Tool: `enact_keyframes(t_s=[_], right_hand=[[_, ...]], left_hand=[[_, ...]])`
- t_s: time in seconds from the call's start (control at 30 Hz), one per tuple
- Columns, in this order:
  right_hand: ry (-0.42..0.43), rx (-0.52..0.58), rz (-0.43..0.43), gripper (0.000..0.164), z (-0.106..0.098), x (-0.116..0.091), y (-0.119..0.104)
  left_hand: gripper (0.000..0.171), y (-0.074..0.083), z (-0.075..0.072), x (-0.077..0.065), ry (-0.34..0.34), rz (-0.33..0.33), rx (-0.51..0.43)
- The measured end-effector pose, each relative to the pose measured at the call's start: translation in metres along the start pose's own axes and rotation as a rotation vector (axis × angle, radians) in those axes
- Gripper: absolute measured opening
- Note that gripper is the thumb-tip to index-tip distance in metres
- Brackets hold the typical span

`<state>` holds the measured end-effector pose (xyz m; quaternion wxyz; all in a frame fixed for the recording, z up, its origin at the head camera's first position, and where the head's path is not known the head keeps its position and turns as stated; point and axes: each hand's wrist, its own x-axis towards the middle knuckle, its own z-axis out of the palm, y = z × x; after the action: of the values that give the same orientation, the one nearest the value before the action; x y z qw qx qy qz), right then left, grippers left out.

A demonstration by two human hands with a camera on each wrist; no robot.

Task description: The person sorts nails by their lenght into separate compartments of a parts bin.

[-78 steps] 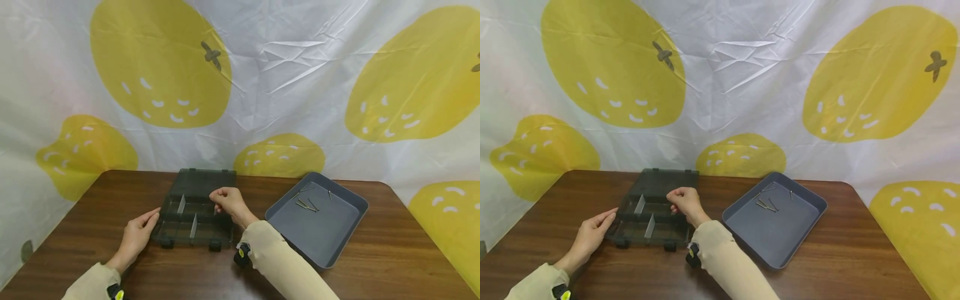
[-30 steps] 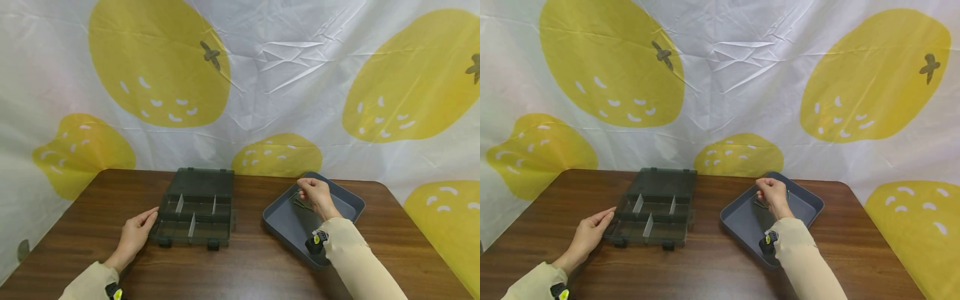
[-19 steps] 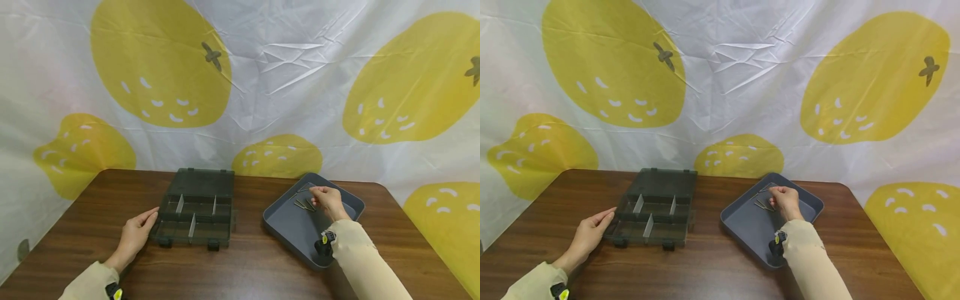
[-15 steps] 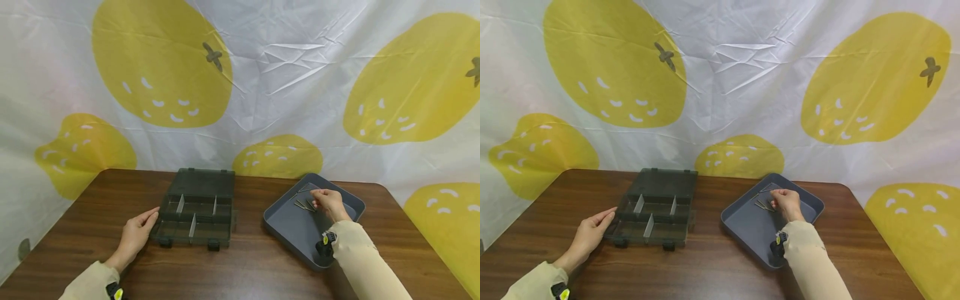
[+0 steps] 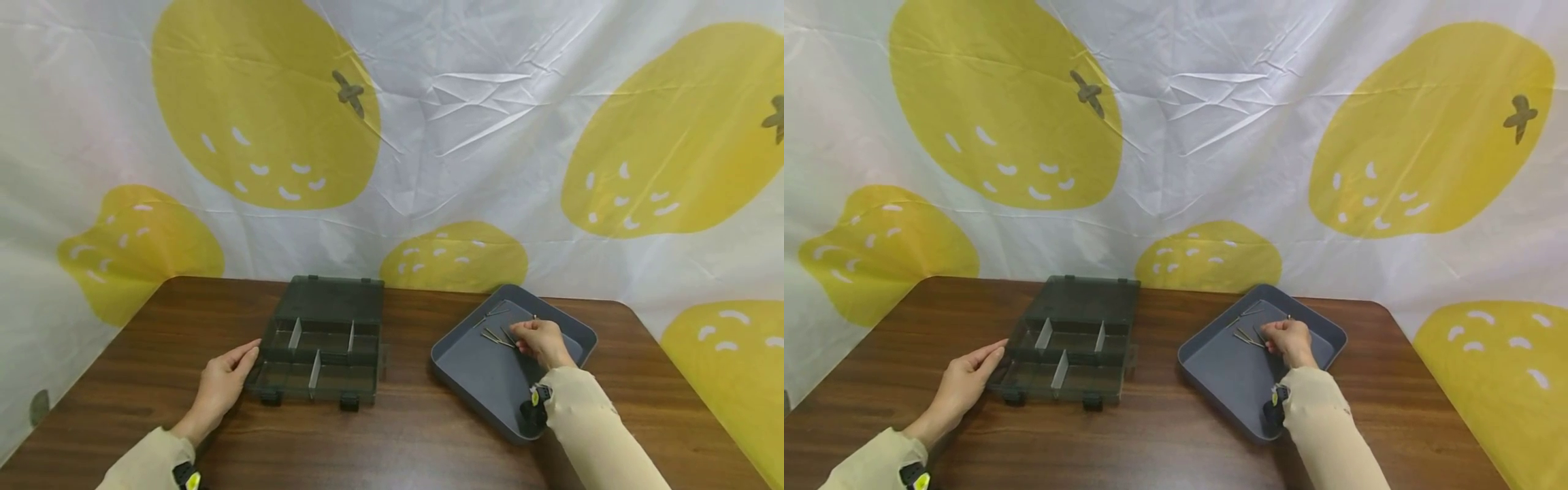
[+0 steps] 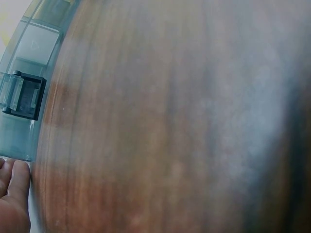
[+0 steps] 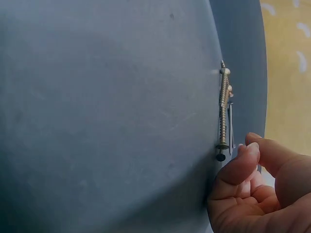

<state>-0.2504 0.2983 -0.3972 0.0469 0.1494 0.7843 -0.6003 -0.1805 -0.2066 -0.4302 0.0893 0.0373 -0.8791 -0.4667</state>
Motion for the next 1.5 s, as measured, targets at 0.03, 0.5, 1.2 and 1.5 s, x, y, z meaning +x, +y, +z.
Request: enact_keyframes(t_s=[0.03,0.5,1.2,1.5], right_hand=[[0.0,-0.009,-0.003,0.007,0.0,0.0,0.001],[0.069,-0.216,-0.033,0.013,0.002,0.008,0.008],[0.072,-0.3,-0.068,0.016,0.004,0.009,0.011],[0.078,-0.348,-0.092,0.013,0.005,0.011,0.013]], left_hand=[[0.04,0.0,0.0,0.0,0.001,0.001,0.0],[0.04,0.001,0.0,0.0,-0.001,-0.003,-0.013],[0.04,0.0,0.001,0.0,0.014,0.008,-0.001],[0.04,-0.001,0.002,0.0,0.019,0.001,0.004]])
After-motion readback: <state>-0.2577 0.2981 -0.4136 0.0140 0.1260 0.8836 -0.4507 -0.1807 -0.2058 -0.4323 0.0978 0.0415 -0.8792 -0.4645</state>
